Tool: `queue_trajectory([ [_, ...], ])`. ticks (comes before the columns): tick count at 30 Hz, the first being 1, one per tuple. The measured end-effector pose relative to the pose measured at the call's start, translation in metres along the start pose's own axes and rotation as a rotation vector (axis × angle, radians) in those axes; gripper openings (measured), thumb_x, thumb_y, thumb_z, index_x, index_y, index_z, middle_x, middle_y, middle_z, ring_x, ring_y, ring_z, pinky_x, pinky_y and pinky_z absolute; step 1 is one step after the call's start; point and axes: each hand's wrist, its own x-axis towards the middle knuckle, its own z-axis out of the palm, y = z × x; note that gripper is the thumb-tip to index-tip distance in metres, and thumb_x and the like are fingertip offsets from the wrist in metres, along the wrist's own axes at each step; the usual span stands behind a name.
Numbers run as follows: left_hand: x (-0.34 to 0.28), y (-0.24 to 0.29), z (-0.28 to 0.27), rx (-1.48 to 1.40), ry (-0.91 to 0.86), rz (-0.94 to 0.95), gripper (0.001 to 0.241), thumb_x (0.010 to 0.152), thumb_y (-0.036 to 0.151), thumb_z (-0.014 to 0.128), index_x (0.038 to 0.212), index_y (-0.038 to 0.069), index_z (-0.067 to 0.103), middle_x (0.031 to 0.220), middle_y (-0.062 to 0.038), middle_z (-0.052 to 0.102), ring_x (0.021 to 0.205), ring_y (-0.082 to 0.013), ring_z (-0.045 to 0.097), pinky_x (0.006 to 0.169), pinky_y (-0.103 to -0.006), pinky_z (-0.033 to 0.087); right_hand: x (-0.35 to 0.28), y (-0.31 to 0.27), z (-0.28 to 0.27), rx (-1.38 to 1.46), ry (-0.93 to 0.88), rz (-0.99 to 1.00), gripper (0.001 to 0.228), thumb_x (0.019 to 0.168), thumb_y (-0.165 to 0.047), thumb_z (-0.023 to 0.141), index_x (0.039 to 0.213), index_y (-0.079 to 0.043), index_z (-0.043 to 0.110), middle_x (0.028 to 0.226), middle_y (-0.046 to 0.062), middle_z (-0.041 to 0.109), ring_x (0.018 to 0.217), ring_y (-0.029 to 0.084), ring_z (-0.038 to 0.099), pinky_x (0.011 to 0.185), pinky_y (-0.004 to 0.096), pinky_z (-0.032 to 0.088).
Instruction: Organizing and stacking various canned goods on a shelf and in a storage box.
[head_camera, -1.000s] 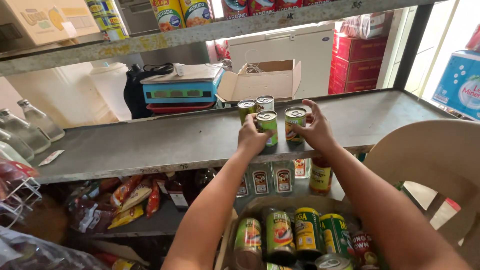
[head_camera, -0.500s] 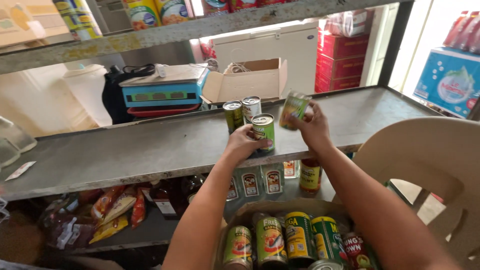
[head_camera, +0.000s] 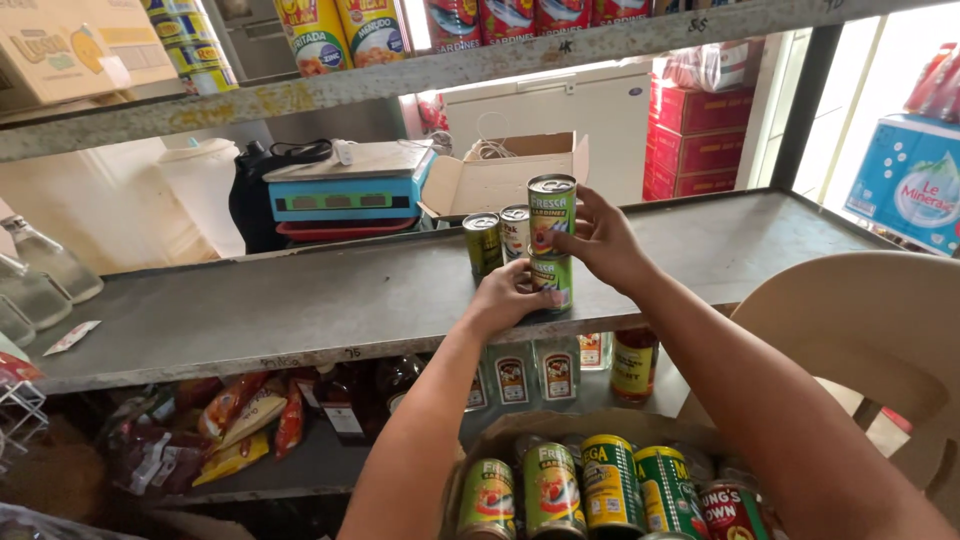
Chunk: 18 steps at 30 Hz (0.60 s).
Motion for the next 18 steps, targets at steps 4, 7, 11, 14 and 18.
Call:
queue_trajectory([
  [4, 0.014, -0.02, -0.002, -0.038, -0.01, 0.062, 0.065, 0.066, 0.035, 0.092, 0.12, 0.006, 0.07, 0.103, -0.003, 0.076, 0.094, -0.0128, 0.07, 0.086, -0.0299, 0.057, 0.005, 0.016, -0.006, -0.017, -0.015, 0.084, 0.078, 0.089, -0.013, 0.077, 0.155, -0.006, 0.036, 0.132, 0.014, 0.066, 0.119, 0.023, 0.067, 0.097, 0.038, 0.059],
  [7, 0.008, -0.011, -0.001, 0.032, 0.024, 0.035, 0.063, 0.065, 0.035, 0.093, 0.119, 0.009, 0.071, 0.103, -0.003, 0.076, 0.093, -0.0129, 0.071, 0.085, -0.0298, 0.058, 0.003, 0.021, -0.005, -0.009, -0.013, 0.106, 0.077, 0.09, -0.014, 0.076, 0.156, -0.008, 0.036, 0.135, 0.015, 0.065, 0.121, 0.025, 0.066, 0.098, 0.039, 0.058],
  [11, 0.005, -0.009, 0.0, 0.134, 0.085, 0.078, 0.062, 0.064, 0.038, 0.094, 0.115, 0.009, 0.073, 0.102, -0.004, 0.076, 0.093, -0.0152, 0.071, 0.085, -0.0322, 0.057, 0.001, 0.024, -0.004, 0.002, -0.052, 0.074, 0.077, 0.092, -0.014, 0.074, 0.157, -0.008, 0.033, 0.138, 0.015, 0.062, 0.124, 0.026, 0.064, 0.1, 0.039, 0.056],
  [14, -0.003, 0.004, -0.001, 0.224, 0.113, 0.057, 0.062, 0.064, 0.042, 0.094, 0.112, 0.01, 0.072, 0.101, -0.004, 0.078, 0.093, -0.0162, 0.074, 0.086, -0.0321, 0.057, -0.01, 0.023, -0.002, 0.046, -0.031, 0.102, 0.078, 0.091, -0.02, 0.075, 0.157, -0.008, 0.035, 0.142, 0.01, 0.06, 0.125, 0.023, 0.063, 0.099, 0.038, 0.056],
  [18, -0.022, 0.044, 0.003, 0.491, 0.193, 0.019, 0.063, 0.067, 0.049, 0.095, 0.111, 0.011, 0.072, 0.106, -0.004, 0.077, 0.098, -0.0189, 0.07, 0.088, -0.0352, 0.054, -0.031, 0.02, 0.001, -0.411, -0.011, 0.141, 0.077, 0.082, -0.023, 0.083, 0.149, -0.008, 0.047, 0.127, 0.013, 0.07, 0.112, 0.024, 0.07, 0.089, 0.037, 0.059],
])
